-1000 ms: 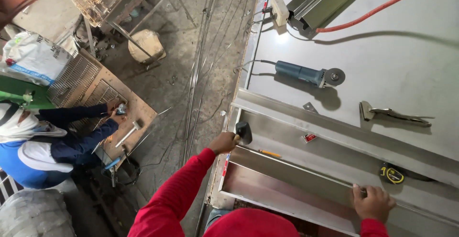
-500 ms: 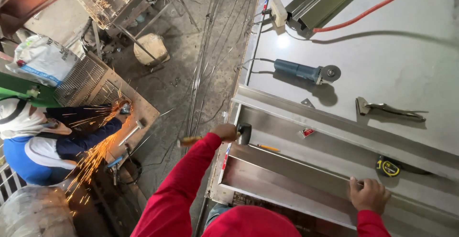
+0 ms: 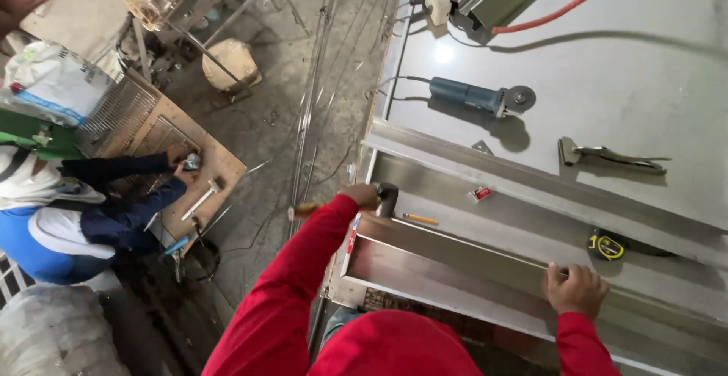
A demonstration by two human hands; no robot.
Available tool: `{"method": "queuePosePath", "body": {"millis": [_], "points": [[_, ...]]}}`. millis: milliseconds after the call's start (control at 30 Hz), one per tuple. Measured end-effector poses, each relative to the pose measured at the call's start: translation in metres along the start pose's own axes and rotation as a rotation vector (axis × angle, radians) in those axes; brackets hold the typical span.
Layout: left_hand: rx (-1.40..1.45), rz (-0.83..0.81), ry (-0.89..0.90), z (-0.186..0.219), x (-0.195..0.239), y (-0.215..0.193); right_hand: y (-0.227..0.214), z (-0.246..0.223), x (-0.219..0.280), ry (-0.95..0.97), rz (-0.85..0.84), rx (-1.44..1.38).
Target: Measuring, cutting, and fitting metal profiles to construct a frame using an angle grinder and hand tools.
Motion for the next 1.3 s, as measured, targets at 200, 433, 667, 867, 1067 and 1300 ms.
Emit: {"method": "queuePosePath", "body": {"millis": [200, 433, 667, 867, 1067, 1300], "points": [[-0.149, 0.045, 0.108, -0.007, -0.012, 0.027, -0.001, -0.003, -0.005, 0.02, -0.086, -0.005], [0.063, 0.084, -0.101, -0.003, 0.028, -0.021, -0.001, -0.008, 0.0, -0.024, -0.039, 0.052], [-0.253, -0.221, 0.048, -0.013, 0.037, 0.045, -0.006, -0.141, 0.023, -0.243, -0.194, -0.32], [0.264, 0.168, -0.172, -0.044, 0.053, 0.031, -0.004, -0.174, 0.037, -0.219, -0.135, -0.315], [0.275, 0.055, -0.276, -0.035, 0.126, 0.029, 0.017, -0.15, 0.038, -0.213, -0.361, -0.274], [0.14, 0.077, -0.14, -0.062, 0.105, 0.077, -0.005, -0.122, 0.058, -0.14, -0.345, -0.264]]}}
Point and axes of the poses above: each hand's wrist, its own x-axis away from the middle knuckle, its own y-axis out of the palm, z = x × y, the point moved 10 cm from there along -x, towards the middle knuckle, and after that the axes turned 5 degrees about z, right-handed, at the moved point
